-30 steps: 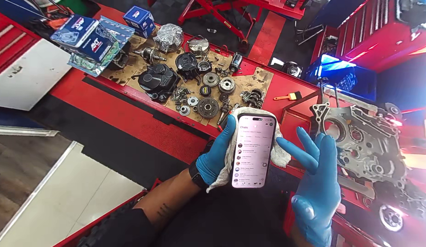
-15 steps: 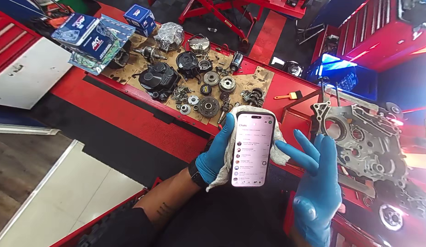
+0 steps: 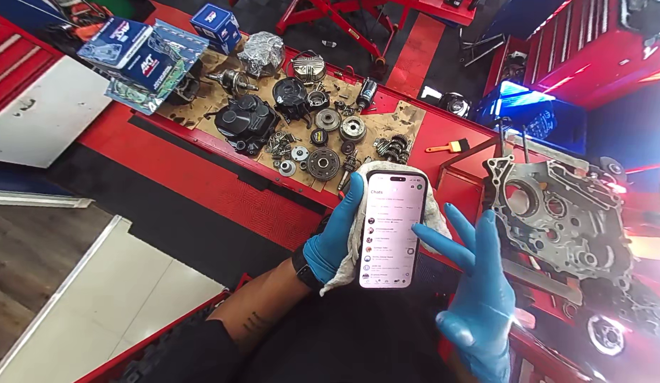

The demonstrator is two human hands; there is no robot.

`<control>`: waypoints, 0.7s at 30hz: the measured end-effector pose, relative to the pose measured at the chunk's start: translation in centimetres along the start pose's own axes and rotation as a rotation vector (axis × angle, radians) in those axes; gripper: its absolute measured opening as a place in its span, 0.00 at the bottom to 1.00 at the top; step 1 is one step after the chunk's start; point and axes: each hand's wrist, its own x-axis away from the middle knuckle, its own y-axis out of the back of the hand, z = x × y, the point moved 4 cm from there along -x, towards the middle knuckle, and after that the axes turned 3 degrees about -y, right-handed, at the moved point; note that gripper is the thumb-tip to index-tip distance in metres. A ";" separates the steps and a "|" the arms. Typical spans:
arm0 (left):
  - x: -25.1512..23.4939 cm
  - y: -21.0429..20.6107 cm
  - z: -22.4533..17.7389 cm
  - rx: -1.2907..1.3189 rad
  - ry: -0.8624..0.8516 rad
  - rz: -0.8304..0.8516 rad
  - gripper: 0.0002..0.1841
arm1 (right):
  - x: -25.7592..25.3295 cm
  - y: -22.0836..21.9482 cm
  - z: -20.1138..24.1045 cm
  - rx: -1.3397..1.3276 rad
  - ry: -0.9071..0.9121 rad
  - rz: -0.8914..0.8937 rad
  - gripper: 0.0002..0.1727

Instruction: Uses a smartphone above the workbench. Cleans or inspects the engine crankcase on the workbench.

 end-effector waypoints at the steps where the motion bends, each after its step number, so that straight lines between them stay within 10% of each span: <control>1: 0.0 -0.1 0.0 -0.002 -0.001 -0.001 0.33 | 0.0 -0.3 0.0 0.027 0.008 0.020 0.54; 21: -0.5 0.2 -2.5 -0.141 -0.160 -0.092 0.30 | 0.3 0.1 0.5 -0.001 0.014 0.021 0.54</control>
